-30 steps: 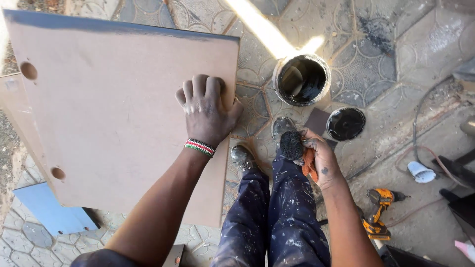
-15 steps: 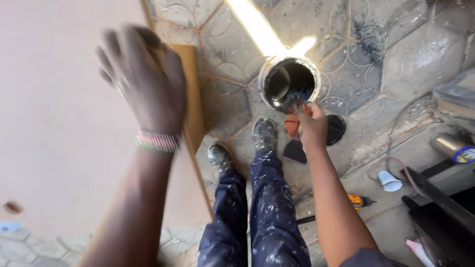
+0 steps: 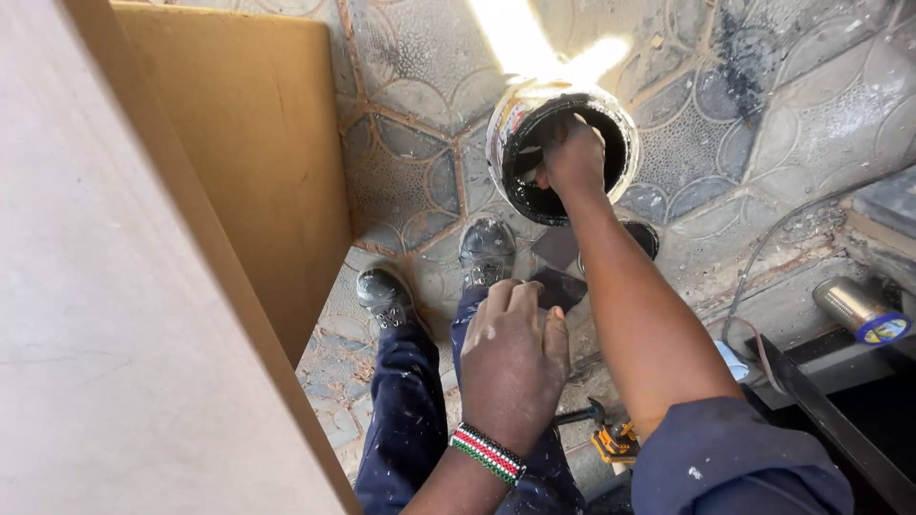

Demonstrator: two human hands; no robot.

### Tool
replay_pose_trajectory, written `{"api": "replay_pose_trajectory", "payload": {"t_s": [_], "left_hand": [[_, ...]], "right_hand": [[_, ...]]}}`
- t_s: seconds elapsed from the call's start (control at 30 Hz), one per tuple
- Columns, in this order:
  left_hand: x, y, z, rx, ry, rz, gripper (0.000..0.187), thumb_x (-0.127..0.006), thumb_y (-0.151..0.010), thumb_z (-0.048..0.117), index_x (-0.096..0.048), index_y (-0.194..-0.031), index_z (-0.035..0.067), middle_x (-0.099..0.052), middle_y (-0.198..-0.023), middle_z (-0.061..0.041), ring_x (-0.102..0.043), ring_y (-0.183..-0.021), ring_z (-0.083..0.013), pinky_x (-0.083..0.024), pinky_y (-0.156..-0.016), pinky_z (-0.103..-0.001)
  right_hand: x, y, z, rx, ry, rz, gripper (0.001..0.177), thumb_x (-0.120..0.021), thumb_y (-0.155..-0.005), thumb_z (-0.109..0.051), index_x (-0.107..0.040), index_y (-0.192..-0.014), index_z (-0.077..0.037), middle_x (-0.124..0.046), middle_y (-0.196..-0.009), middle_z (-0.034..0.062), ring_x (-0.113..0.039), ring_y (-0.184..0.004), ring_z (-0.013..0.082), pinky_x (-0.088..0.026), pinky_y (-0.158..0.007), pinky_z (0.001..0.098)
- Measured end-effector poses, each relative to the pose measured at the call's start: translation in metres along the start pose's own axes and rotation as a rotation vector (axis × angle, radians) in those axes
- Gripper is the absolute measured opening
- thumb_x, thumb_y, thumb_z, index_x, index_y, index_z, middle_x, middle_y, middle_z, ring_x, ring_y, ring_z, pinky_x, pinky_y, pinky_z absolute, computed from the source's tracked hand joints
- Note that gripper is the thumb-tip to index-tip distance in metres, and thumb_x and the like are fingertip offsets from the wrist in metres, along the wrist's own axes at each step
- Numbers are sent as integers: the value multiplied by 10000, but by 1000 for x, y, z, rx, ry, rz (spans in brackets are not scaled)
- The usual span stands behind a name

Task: The person paints the edges of a rectangular wooden board with black paint using a brush. They repeatedly dip the brush into a paint can and apply the paint to the board's sides, occasionally repositioning the board to reach different edges.

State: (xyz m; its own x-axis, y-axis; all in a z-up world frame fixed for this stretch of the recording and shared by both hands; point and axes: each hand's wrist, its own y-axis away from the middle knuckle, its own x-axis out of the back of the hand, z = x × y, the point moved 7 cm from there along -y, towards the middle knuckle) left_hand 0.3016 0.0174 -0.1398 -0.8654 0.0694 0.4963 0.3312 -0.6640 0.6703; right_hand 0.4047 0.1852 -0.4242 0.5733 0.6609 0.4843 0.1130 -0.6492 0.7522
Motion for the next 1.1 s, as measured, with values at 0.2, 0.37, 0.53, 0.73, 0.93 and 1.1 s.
{"api": "replay_pose_trajectory", "payload": {"t_s": [0.2, 0.37, 0.53, 0.73, 0.93, 1.1], "left_hand": [[11, -11, -11, 43, -25, -8, 329, -708, -1090, 332, -734, -1311, 89, -730, -1283, -112, -714, -1195, -400, -564, -1077, -573], [15, -18, -16, 90, 15, 1, 414, -721, -1082, 337, -735, -1399, 70, -741, -1344, -102, -746, -1227, -379, -600, -1052, -544], [36, -29, -9, 69, 25, 24, 420, -722, -1080, 340, -749, -1388, 55, -754, -1321, -132, -725, -1243, -420, -572, -1077, -564], [53, -33, -23, 262, -13, -63, 453, -709, -1150, 314, -737, -1516, 49, -695, -1486, -244, -705, -1469, -500, -587, -1194, -646], [55, -28, -26, 232, -40, -21, 426, -745, -1116, 317, -763, -1462, 69, -727, -1423, -233, -733, -1400, -499, -549, -1197, -638], [50, -22, -31, 201, -116, -3, 435, -740, -1130, 374, -765, -1447, 77, -741, -1439, -214, -728, -1438, -457, -427, -1326, -623]], "right_hand": [[4, -3, 4, -45, 34, -41, 157, -465, -1049, 30, -591, -1031, -63, -678, -565, 142, -719, -468, 284, -613, -573, 415], [1, -16, 34, -205, -192, -76, 194, -533, -1073, -37, -696, -969, -43, -732, -670, 149, -759, -553, 261, -516, -511, 392], [17, 25, 33, -614, -531, -198, 185, -502, -1021, -220, -554, -847, -251, -633, -785, -31, -595, -671, 168, -449, -551, 334], [-11, 18, 69, -434, -629, -201, 169, -798, -997, -202, -701, -1106, -116, -725, -900, 106, -653, -723, 215, -473, -529, 307], [5, 42, 27, -459, -535, -192, 101, -806, -888, -185, -762, -943, -112, -658, -754, 61, -691, -611, 195, -459, -404, 291], [4, 28, 64, -579, -681, -144, 149, -806, -834, -197, -688, -827, -106, -562, -637, 58, -551, -493, 201, -290, -392, 314]]}}
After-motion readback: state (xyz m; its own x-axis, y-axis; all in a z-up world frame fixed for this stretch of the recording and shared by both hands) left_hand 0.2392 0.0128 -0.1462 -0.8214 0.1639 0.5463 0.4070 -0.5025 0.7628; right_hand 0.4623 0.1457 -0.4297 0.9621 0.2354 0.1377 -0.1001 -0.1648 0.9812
